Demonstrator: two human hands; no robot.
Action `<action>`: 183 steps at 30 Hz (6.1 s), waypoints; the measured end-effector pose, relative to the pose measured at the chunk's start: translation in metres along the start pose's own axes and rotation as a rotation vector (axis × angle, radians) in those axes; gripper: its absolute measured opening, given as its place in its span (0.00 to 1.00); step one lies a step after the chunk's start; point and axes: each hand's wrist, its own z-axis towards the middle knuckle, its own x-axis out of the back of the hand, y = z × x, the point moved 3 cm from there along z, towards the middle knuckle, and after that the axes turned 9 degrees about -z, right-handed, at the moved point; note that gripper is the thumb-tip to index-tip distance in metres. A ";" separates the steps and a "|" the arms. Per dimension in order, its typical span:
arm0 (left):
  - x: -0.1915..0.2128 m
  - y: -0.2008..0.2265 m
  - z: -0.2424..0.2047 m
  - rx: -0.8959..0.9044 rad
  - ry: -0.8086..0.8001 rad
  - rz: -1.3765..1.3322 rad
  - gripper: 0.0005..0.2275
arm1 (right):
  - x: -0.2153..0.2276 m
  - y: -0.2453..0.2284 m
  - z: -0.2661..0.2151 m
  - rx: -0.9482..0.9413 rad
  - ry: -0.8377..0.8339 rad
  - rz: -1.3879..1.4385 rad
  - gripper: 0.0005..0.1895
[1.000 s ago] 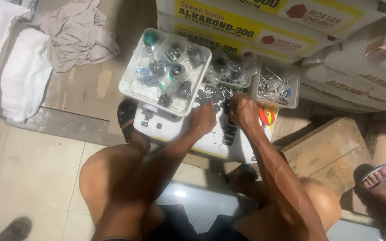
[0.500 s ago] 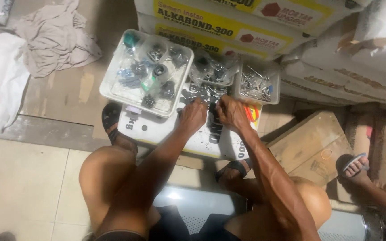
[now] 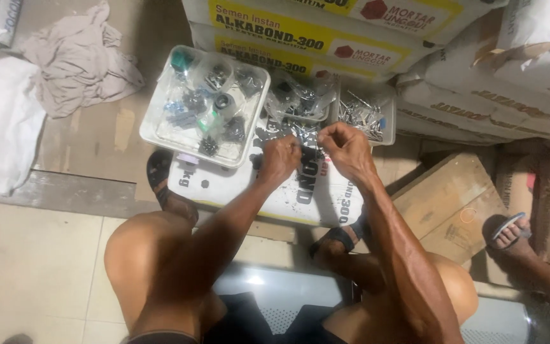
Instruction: Sorting and organizing small metal fasteners into plastic containers.
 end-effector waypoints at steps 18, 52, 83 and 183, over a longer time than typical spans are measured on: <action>0.051 0.075 0.006 0.468 0.222 -0.975 0.18 | -0.009 -0.037 -0.013 0.167 0.082 0.072 0.10; 0.020 -0.001 -0.019 0.608 -0.208 0.002 0.15 | -0.086 0.095 0.025 0.186 -0.127 -0.668 0.13; 0.030 0.027 -0.019 -0.028 -0.278 0.488 0.12 | -0.068 0.130 0.042 0.124 -0.114 -0.844 0.08; 0.042 0.031 -0.005 0.469 0.174 -0.707 0.07 | -0.033 -0.003 -0.011 0.103 -0.179 0.070 0.13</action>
